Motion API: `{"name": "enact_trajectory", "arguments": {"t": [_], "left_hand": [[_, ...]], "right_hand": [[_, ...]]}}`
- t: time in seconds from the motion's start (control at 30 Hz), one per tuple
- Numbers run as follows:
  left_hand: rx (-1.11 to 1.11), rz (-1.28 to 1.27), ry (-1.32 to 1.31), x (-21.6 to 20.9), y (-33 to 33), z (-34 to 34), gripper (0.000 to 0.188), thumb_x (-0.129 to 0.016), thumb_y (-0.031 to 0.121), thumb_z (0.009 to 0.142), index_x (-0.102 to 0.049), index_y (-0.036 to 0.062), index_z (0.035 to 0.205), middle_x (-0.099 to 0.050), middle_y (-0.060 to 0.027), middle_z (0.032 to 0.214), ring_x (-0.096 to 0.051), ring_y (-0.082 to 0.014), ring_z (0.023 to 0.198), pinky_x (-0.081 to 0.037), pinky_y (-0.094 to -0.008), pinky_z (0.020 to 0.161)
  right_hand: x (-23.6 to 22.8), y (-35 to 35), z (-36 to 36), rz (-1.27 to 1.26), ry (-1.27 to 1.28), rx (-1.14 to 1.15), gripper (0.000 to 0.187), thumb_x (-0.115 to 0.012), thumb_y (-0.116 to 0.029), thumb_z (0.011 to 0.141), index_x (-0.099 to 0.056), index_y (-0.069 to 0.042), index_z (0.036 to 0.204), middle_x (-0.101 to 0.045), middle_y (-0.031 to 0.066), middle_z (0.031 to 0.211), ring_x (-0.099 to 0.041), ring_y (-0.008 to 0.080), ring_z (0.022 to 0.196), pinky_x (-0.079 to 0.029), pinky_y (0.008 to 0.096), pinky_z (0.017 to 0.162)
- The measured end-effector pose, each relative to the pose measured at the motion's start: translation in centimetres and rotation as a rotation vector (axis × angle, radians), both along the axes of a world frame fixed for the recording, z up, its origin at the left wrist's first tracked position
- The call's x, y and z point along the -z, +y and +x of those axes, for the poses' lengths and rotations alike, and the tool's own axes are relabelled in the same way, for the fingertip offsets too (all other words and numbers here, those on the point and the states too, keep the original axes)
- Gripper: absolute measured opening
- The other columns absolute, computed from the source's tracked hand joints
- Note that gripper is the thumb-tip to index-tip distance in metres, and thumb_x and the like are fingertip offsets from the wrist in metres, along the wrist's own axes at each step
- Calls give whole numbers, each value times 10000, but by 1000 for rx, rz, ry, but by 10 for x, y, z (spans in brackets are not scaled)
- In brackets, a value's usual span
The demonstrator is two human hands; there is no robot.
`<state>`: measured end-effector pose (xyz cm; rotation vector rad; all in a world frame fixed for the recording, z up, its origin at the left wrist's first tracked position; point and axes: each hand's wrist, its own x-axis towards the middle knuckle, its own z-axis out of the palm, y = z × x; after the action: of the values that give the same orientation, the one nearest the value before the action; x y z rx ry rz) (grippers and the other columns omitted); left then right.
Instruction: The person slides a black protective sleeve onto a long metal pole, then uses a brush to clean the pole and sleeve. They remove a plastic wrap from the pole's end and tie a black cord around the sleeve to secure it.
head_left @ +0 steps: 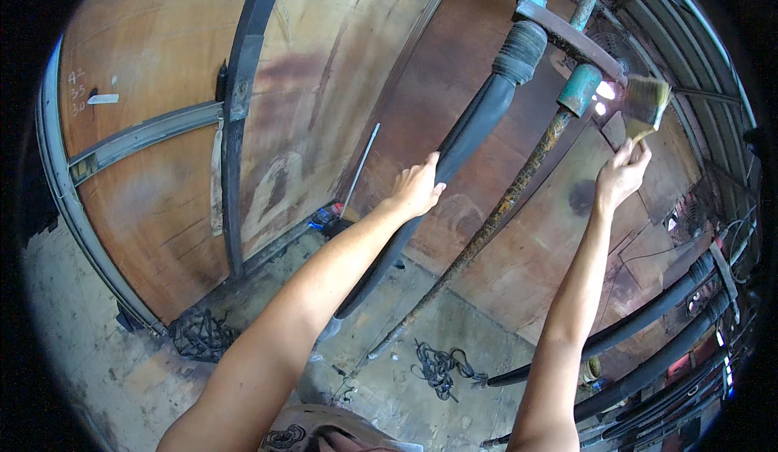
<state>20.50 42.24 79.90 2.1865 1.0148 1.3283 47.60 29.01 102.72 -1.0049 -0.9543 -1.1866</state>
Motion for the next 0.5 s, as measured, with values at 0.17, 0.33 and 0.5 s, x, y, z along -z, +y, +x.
{"name": "enact_trajectory", "arguments": {"t": [0.17, 0.33, 0.5], "left_hand": [[-38, 27, -7, 0, -1, 5, 690, -695, 221, 922, -323, 30, 1470, -693, -304, 987, -677, -491, 959, -530, -572, 835], [-33, 15, 1, 1, -6, 8, 688, -702, 220, 914, -320, 26, 1453, -637, -305, 1143, -669, -486, 1003, -537, -567, 864], [-54, 50, -52, 3, -11, 8, 693, -717, 246, 901, -345, 31, 1444, -653, -314, 1136, -669, -493, 983, -539, -562, 848]], "right_hand": [[-8, -1, -7, -391, 56, 105, 273, -592, -226, 1015, -631, -53, 1224, -720, 120, 795, -705, 221, 724, -529, 367, 712], [12, -1, 2, -368, -25, 20, 251, -589, -207, 1019, -621, -68, 1224, -715, 94, 769, -694, 196, 698, -521, 356, 698], [42, -5, -37, -195, 278, -136, 342, -531, -207, 1055, -501, 7, 1321, -699, 92, 835, -626, 157, 650, -498, 339, 644]]}}
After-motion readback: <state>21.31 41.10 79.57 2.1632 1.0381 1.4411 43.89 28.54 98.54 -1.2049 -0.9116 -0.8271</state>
